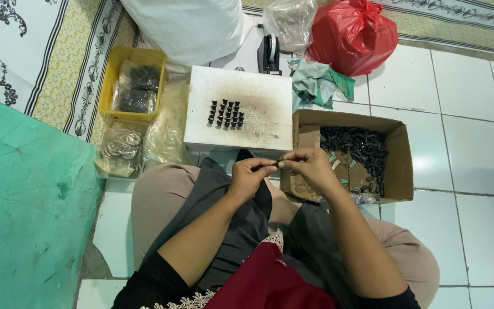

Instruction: The person sits on the floor and repeatedly picks small black components and light-colored strips from a cardboard box, then places them onto a white foam tray. The person handles the items one at a time and arranges them in rows on the tray.

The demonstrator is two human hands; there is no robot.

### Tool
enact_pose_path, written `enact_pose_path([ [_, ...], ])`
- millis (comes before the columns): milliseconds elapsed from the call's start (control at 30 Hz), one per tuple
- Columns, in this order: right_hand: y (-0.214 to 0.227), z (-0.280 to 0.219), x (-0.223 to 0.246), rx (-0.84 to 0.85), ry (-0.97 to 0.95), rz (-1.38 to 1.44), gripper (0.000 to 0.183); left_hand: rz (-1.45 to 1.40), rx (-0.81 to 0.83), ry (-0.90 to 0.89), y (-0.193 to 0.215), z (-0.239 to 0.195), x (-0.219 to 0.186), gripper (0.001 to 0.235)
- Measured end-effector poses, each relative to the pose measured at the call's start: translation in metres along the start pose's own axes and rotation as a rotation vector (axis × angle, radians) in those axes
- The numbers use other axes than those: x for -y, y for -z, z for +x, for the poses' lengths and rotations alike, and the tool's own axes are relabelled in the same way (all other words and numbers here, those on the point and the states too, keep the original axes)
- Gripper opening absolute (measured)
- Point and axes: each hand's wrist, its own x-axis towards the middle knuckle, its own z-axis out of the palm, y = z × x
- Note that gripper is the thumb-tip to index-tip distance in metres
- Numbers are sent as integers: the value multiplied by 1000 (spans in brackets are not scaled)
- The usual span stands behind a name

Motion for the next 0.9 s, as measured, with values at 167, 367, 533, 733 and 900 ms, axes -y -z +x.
enact_pose_path([
  [167,-5,7,-6,21,-71,102,26,-17,-10,6,1,3,3,17],
  [367,-13,29,-39,39,-54,158,20,-28,-47,30,3,8,10,18],
  [533,-23,42,-54,51,101,20,13,-16,-90,26,5,14,21,19],
  [733,-37,43,-25,-29,52,93,17,37,-194,24,7,30,14,17],
  [900,-50,77,-56,-66,116,54,18,211,-301,-123,3,40,16,21],
])
